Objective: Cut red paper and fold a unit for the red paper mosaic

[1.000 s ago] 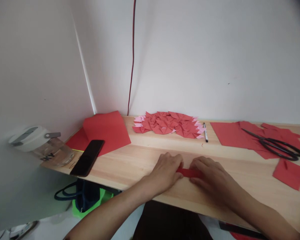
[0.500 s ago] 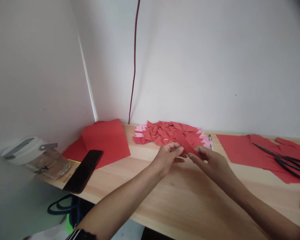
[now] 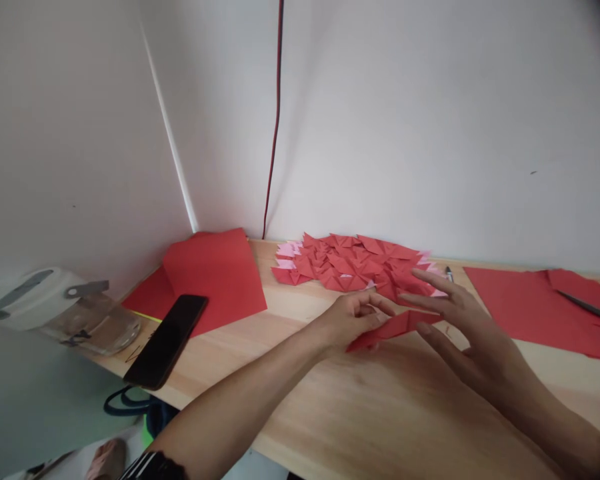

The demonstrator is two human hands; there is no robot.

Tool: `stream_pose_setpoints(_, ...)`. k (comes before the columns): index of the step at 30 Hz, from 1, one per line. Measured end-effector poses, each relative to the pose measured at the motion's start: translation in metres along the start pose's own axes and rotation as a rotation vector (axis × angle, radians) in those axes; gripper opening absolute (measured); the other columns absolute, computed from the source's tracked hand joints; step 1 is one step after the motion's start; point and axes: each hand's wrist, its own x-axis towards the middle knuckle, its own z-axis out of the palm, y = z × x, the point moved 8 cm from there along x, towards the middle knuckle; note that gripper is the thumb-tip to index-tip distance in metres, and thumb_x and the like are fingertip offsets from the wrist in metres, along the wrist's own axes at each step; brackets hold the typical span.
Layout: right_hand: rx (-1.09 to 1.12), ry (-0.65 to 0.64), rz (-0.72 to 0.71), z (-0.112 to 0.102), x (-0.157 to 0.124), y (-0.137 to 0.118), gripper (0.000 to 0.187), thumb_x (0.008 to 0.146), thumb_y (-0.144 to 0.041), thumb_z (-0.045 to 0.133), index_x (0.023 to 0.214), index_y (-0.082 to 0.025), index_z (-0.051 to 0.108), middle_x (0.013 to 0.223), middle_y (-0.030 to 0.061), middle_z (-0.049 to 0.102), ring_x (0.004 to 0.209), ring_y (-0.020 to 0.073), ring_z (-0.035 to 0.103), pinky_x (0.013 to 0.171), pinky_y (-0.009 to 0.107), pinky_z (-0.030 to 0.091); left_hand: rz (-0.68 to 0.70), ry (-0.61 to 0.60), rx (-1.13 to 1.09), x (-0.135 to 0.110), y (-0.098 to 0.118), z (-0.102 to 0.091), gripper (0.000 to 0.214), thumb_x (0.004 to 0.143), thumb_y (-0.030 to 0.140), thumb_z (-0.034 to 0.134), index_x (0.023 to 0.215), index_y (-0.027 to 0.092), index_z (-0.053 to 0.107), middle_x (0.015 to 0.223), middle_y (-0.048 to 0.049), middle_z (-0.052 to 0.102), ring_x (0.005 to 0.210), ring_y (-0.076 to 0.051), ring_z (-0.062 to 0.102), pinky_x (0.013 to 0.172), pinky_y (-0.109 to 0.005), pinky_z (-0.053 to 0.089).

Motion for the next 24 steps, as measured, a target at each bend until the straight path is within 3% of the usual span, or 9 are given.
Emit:
stream_pose_setpoints(6,0.049,-0.163,0.009,0.011,-0.009,0.002,0.03,0.091,-0.035,0.05,0.12,-0.034,0.057,0.131,0.0034,0.055,0.121,0.0236,0.051,0.095,0.04,0.048,-0.008,-0.028,-0.054,-0.002,0.0,0.002,0.035,0.076,0.043,0.067,0.095,0.014,0.057,0.085,-0.0038,0.059,0.049,-0.006,0.052,0.049,-0.022,0.044)
stream_pose_setpoints(11,0.143,-0.246,0.137,0.019,-0.012,0.009,0.033,0.09,-0.041,0.049,0.12,-0.029,0.057,0.12,0.0067,0.064,0.109,0.0234,0.061,0.084,0.035,0.053,-0.031,-0.007,-0.09,0.0,-0.003,-0.002,0.035,0.076,0.039,0.068,0.098,0.013,0.06,0.095,-0.0084,0.062,0.051,-0.005,0.053,0.051,-0.022,0.045)
stream_pose_setpoints(16,0.25,-0.286,0.263,0.024,-0.012,0.017,0.032,0.089,-0.045,0.051,0.114,-0.027,0.061,0.116,0.007,0.066,0.107,0.0237,0.062,0.088,0.036,0.051,-0.047,0.003,-0.095,-0.002,0.002,0.0,0.036,0.079,0.039,0.064,0.103,0.013,0.062,0.09,-0.0079,0.063,0.052,-0.006,0.055,0.052,-0.021,0.044)
stream_pose_setpoints(20,0.348,-0.298,0.342,0.027,-0.016,0.024,0.033,0.087,-0.044,0.052,0.113,-0.025,0.061,0.118,0.008,0.065,0.105,0.0258,0.062,0.084,0.037,0.053,-0.039,-0.023,-0.089,-0.005,0.015,0.005,0.031,0.082,0.033,0.062,0.104,0.011,0.063,0.104,-0.0133,0.062,0.074,-0.013,0.061,0.067,-0.026,0.049)
stream_pose_setpoints(24,0.396,-0.268,0.423,0.028,-0.018,0.034,0.03,0.086,-0.045,0.053,0.103,-0.024,0.064,0.111,0.0088,0.068,0.097,0.0263,0.065,0.08,0.039,0.053,-0.069,0.012,0.038,-0.008,0.022,-0.001,0.036,0.071,0.016,0.068,0.107,0.016,0.062,0.103,-0.0088,0.063,0.091,-0.015,0.06,0.083,-0.029,0.046)
